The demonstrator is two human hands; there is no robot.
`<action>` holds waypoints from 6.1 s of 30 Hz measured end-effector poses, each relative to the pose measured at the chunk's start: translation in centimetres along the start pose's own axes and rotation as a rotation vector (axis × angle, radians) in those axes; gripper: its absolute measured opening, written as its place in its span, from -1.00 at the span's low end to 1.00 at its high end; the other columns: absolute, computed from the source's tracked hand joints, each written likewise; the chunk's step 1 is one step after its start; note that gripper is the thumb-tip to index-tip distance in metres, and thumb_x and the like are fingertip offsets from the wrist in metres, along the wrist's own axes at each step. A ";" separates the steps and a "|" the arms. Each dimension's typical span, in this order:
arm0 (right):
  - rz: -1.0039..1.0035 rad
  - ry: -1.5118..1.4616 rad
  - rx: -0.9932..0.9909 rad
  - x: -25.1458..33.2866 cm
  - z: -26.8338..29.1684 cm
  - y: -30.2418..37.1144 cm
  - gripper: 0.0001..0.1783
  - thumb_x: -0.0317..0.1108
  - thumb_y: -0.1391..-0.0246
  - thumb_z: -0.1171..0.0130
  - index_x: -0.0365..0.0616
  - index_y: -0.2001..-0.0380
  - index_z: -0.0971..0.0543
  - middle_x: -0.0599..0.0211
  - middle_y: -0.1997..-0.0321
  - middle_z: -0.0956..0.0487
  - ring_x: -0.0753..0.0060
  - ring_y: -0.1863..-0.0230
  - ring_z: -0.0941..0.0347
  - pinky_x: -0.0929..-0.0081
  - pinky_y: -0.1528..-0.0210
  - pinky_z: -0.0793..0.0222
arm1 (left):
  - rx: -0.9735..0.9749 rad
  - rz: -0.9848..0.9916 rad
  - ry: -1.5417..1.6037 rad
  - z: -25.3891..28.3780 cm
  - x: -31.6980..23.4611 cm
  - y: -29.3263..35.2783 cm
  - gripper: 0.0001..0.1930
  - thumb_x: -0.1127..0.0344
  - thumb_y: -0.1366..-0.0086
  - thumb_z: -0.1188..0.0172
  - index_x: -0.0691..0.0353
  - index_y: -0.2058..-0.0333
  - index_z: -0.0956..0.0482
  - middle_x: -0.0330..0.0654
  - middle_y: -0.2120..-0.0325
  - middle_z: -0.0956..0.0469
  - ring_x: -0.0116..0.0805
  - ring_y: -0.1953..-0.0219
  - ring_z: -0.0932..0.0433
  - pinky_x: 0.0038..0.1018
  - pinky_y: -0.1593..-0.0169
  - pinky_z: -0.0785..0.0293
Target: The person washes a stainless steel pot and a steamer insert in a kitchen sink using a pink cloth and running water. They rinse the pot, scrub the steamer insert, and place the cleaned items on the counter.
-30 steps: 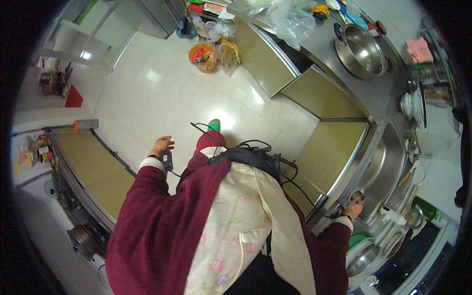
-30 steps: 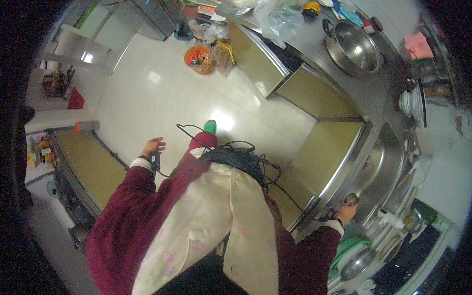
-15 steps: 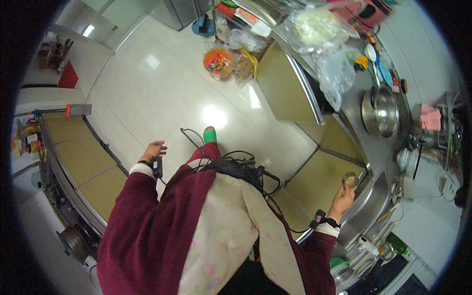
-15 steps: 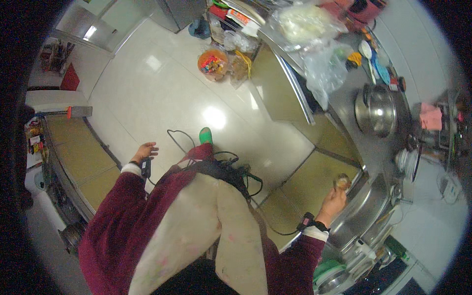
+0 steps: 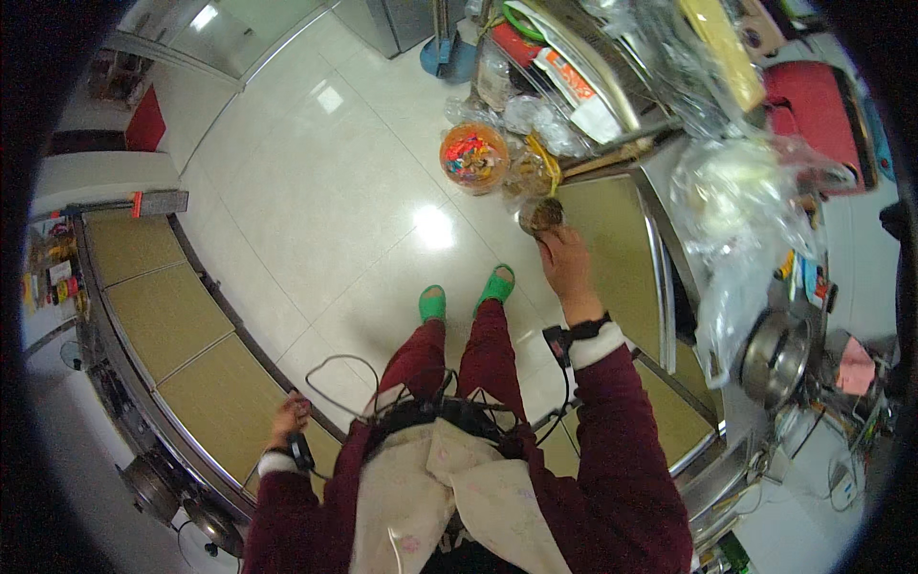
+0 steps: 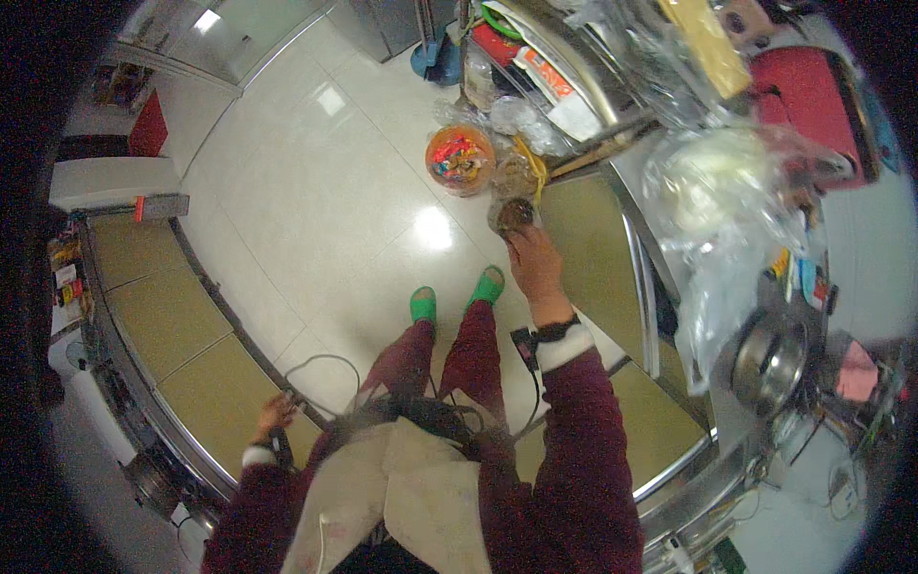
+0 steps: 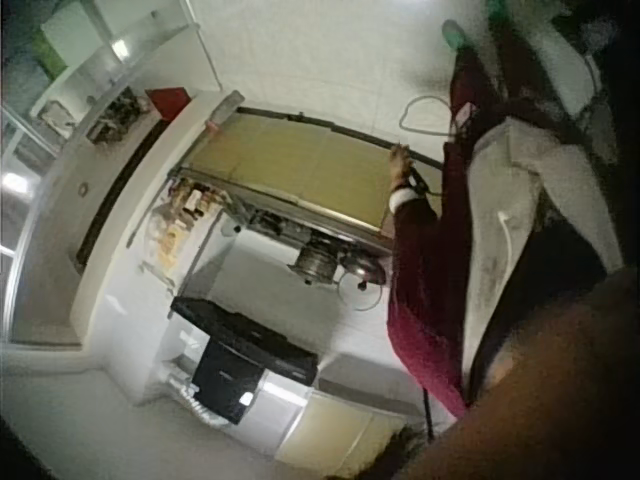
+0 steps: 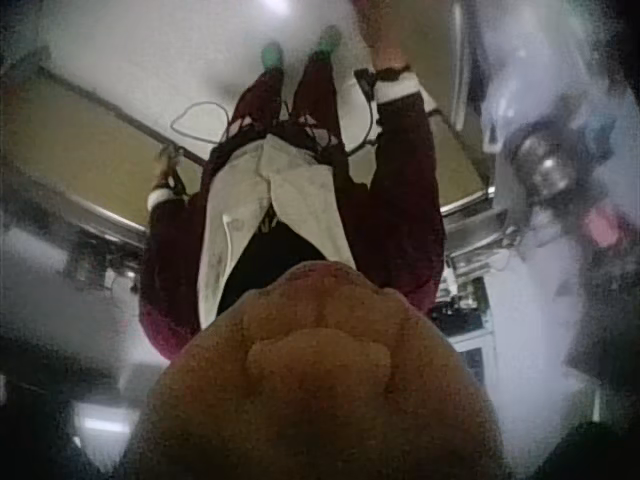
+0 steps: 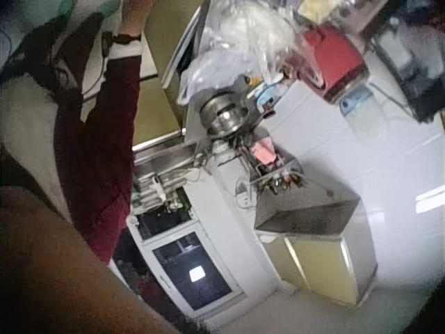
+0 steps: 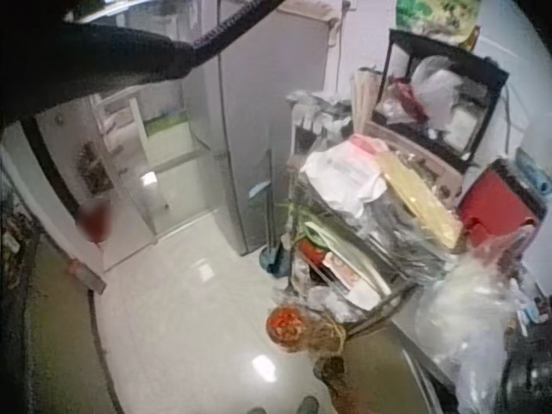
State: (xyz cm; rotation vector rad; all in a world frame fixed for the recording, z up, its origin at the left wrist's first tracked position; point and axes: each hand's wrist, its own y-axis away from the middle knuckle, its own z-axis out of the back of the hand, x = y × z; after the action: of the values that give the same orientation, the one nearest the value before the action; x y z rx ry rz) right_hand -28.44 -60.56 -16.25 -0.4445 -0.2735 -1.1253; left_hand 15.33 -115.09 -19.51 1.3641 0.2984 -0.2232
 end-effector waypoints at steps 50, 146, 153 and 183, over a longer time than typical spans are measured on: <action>-1.183 -2.227 0.357 -19.7 -36.5 -4.4 -0.91 -0.25 -0.10 0.00 0.06 0.34 -0.35 0.50 0.47 -0.31 0.58 0.45 -0.21 0.55 0.42 -0.12 | -0.231 0.726 0.567 -17.9 -0.6 5.2 -0.55 0.29 -0.22 0.02 0.22 -0.09 -0.20 0.01 -0.03 -0.29 -0.13 0.06 -0.39 -0.35 0.11 -0.42; -1.970 -0.603 -1.165 -23.7 35.6 82.4 -0.68 -0.09 0.05 -0.16 -0.14 0.57 -0.56 0.42 0.61 -0.47 0.43 0.46 -0.39 0.49 0.33 -0.27 | 0.783 -1.367 -1.954 -72.5 -41.5 1.1 -0.60 0.16 0.01 -0.17 0.07 0.14 -0.44 -0.17 0.23 -0.49 -0.23 0.16 -0.47 -0.32 0.14 -0.43; -1.727 -0.578 -1.954 -9.4 42.9 85.7 -0.55 0.14 -0.03 0.03 -0.01 0.26 -0.42 0.38 0.10 -0.39 0.44 0.15 -0.32 0.17 0.16 -0.24 | 0.620 -1.016 -1.966 -73.7 -40.5 3.4 -0.55 0.19 -0.06 -0.08 0.14 0.04 -0.37 -0.05 0.07 -0.41 0.01 0.09 -0.40 -0.32 0.06 -0.37; -0.877 -1.293 -1.805 -13.4 44.4 86.4 -0.71 -0.31 -0.07 -0.02 -0.13 0.12 -0.40 0.32 0.19 -0.45 0.36 0.21 -0.40 0.41 0.15 -0.34 | 0.833 -1.332 -1.539 -70.3 -36.5 1.4 -0.65 0.18 -0.14 0.02 0.06 0.08 -0.37 -0.21 0.10 -0.40 -0.15 0.04 -0.33 -0.35 0.03 -0.31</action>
State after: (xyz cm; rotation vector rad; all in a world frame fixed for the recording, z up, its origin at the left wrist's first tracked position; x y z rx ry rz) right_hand 45.29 2.14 -0.46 -2.9053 -0.5256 -1.5268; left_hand -24.18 -46.40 -18.37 1.1499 -0.3085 -2.5483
